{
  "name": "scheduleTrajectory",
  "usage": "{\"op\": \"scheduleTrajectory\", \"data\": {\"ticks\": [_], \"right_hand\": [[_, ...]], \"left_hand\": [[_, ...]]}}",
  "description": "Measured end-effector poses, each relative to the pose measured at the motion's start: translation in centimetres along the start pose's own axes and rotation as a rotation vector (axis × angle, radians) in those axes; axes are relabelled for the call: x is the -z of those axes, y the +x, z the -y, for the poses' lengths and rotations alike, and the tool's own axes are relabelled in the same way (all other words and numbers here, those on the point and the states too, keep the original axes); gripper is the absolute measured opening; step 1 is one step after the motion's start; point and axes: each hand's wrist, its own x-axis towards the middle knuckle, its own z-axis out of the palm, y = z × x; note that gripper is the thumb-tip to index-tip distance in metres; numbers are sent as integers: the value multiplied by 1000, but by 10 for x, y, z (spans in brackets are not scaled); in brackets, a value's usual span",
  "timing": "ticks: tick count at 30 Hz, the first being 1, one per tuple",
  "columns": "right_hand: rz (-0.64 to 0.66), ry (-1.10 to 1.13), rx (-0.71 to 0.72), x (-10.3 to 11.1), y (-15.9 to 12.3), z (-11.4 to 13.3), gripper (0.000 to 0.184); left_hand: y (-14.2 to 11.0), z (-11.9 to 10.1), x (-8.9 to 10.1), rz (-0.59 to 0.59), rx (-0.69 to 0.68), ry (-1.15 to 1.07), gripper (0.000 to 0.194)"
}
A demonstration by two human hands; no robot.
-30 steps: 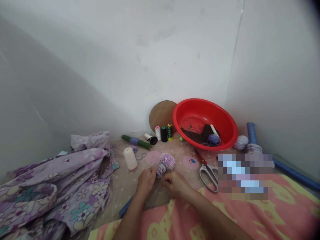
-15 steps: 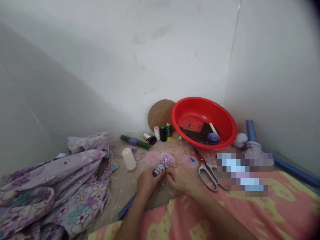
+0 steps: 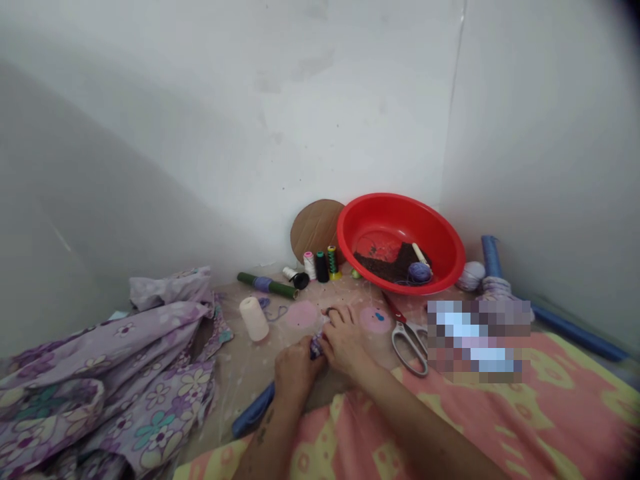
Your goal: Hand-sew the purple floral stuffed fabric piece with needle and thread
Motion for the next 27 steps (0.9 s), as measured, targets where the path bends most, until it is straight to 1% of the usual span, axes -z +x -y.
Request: {"op": "scheduleTrajectory", "data": {"ticks": [6,9,12,14,18,20,23,27], "right_hand": [[60,-106,125,-3,7,7,24],[93,-132,161,-6,9,9,24],[76,-102,197,-9,11,11,22],[40,-54,198,-12,12,10,20],[-21,47,88,-16,14,4,17],[-18,66,64,-15,15,1,18],[20,30,89,-13,15,-1,19],[47,-11,148,-16,17,2,18]], "left_hand": [[1,1,-8,7,-13,5,33],[-1,1,-9,-4,-22,21,29],[-2,0,-8,-9,-27,27,26],[-2,0,-8,3,-28,25,27],[0,1,-9,5,-34,27,32],[1,1,-8,2,-31,23,36],[2,1,-8,9,-19,12,39],[1,0,-7,12,-34,6,35]]}}
